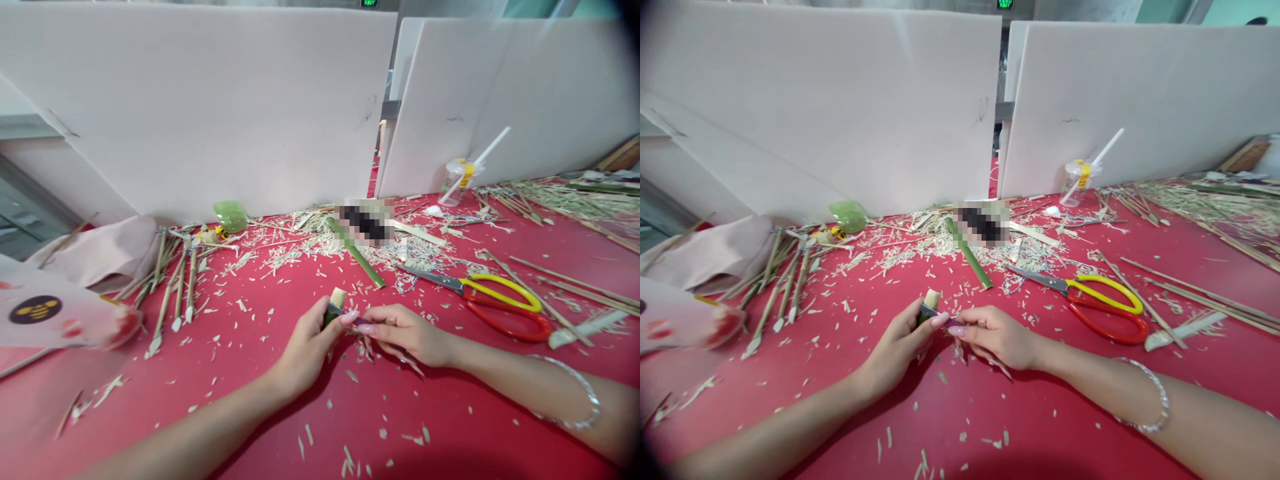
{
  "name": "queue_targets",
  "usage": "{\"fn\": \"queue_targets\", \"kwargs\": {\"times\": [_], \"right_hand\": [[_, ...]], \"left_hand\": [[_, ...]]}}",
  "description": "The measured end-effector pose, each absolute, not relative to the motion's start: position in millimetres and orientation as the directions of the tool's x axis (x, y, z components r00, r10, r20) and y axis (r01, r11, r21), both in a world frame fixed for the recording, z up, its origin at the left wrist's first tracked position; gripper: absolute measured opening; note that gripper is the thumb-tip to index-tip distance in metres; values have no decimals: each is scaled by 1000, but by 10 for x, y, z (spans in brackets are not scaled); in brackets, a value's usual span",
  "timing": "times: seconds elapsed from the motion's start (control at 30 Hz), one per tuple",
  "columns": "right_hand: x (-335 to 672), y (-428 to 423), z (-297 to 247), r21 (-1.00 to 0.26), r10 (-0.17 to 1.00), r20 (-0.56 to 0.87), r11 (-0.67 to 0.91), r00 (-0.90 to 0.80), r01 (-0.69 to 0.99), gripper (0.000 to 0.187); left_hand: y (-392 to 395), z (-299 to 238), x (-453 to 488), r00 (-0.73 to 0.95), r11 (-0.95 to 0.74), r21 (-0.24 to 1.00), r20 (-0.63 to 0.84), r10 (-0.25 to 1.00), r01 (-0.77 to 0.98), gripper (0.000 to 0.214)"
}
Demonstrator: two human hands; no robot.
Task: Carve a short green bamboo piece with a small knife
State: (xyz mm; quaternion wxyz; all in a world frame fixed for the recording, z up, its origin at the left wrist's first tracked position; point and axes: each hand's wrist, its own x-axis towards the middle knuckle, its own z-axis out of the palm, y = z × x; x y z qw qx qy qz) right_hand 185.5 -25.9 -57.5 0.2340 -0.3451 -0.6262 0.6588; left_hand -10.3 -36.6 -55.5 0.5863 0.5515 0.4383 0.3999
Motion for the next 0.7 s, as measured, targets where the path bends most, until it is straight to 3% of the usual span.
{"fn": "queue_targets", "kwargs": {"times": [0.7], "right_hand": [[1815, -396, -595, -993, 832, -90, -29, -547, 118, 35]], "left_hand": [[-336, -505, -125, 209, 40, 985, -75, 975, 166, 44]]}}
